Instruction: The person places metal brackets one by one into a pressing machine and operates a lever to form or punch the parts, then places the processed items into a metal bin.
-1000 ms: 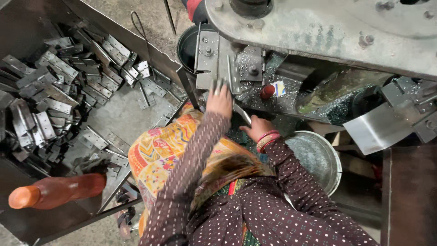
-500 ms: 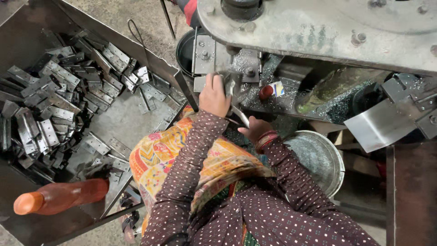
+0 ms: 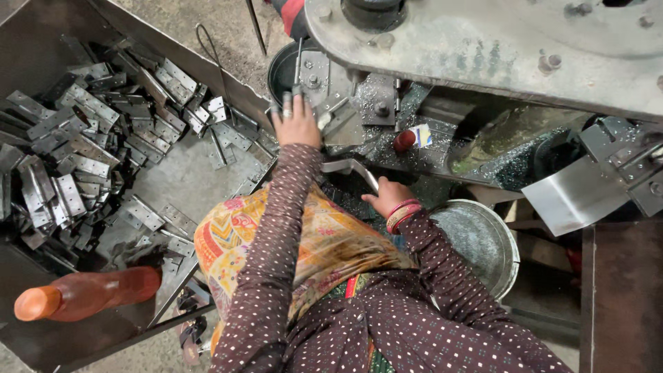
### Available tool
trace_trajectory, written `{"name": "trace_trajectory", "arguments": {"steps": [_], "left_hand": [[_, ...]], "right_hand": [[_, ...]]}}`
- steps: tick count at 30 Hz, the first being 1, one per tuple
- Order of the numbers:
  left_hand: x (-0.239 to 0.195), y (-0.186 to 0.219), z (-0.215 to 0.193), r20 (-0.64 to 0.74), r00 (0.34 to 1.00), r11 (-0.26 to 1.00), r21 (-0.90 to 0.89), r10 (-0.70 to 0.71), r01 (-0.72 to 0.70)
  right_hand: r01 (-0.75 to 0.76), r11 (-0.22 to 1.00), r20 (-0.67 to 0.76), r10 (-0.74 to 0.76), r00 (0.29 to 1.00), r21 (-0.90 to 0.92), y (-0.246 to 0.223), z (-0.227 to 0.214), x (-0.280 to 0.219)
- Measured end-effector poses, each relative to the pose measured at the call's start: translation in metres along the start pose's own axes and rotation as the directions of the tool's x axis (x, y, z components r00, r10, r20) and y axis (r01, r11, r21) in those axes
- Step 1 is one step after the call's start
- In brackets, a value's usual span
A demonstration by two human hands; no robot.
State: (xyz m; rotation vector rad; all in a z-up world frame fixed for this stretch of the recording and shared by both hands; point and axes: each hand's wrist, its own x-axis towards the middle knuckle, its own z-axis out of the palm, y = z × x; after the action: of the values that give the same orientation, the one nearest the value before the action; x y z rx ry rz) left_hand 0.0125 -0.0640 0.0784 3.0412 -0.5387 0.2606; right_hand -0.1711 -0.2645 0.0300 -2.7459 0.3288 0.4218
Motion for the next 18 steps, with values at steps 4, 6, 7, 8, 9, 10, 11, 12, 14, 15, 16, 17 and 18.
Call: {"name": "trace_trajectory", "arguments": {"steps": [4,6,7,8,9,10,11,12,14,15,16,17,18], "left_hand": [[-0.019,0.012,-0.031,0.200,0.970,0.985,0.077,0.135,-0.153],[-0.036,0.032,-0.033,0.284,0.944,0.985,-0.091,0.168,-0.148],[-0.043,0.040,-0.030,0.327,0.926,0.974,-0.177,0.190,-0.138],[-0.043,0.044,-0.023,0.247,0.949,0.972,-0.177,0.198,-0.156],[-0.043,0.051,-0.014,0.164,0.965,0.968,-0.180,0.204,-0.174],[-0.043,0.054,-0.004,0.080,0.975,0.965,-0.182,0.209,-0.191],[-0.040,0.054,0.005,0.046,0.979,0.965,-0.184,0.199,-0.188],[-0.035,0.052,0.013,0.012,0.982,0.965,-0.187,0.189,-0.184],[-0.035,0.053,0.025,-0.029,0.983,0.965,-0.190,0.180,-0.182],[-0.034,0.053,0.028,-0.039,0.983,0.964,-0.189,0.181,-0.185],[-0.033,0.052,0.030,-0.048,0.982,0.964,-0.188,0.183,-0.188],[-0.033,0.050,0.030,-0.059,0.981,0.967,-0.169,0.183,-0.190],[-0.035,0.047,0.030,-0.071,0.981,0.970,-0.150,0.183,-0.191]], "right_hand": [[0.006,1.000,0.030,-0.005,1.000,-0.010,0.003,0.000,0.002],[0.003,1.000,0.023,-0.002,1.000,-0.019,0.004,0.001,0.004],[-0.002,1.000,0.025,0.002,1.000,-0.026,0.004,0.004,0.003],[0.018,0.999,-0.003,-0.018,1.000,-0.028,0.005,0.006,0.004],[0.035,0.999,-0.029,-0.036,0.999,-0.035,0.008,0.008,0.005],[0.052,0.998,-0.056,-0.054,0.997,-0.043,0.011,0.012,0.005],[0.060,0.998,-0.068,-0.062,0.996,-0.032,0.015,0.015,0.007],[0.069,0.997,-0.079,-0.071,0.994,-0.022,0.020,0.019,0.010],[0.084,0.996,-0.102,-0.084,0.991,-0.003,0.032,0.035,0.014],[0.091,0.996,-0.117,-0.089,0.989,0.007,0.038,0.048,0.012],[0.098,0.995,-0.131,-0.095,0.987,0.016,0.044,0.062,0.009],[0.067,0.998,-0.151,-0.066,0.986,0.003,0.047,0.080,0.002],[0.036,0.999,-0.171,-0.037,0.985,-0.008,0.049,0.100,-0.009]]}}
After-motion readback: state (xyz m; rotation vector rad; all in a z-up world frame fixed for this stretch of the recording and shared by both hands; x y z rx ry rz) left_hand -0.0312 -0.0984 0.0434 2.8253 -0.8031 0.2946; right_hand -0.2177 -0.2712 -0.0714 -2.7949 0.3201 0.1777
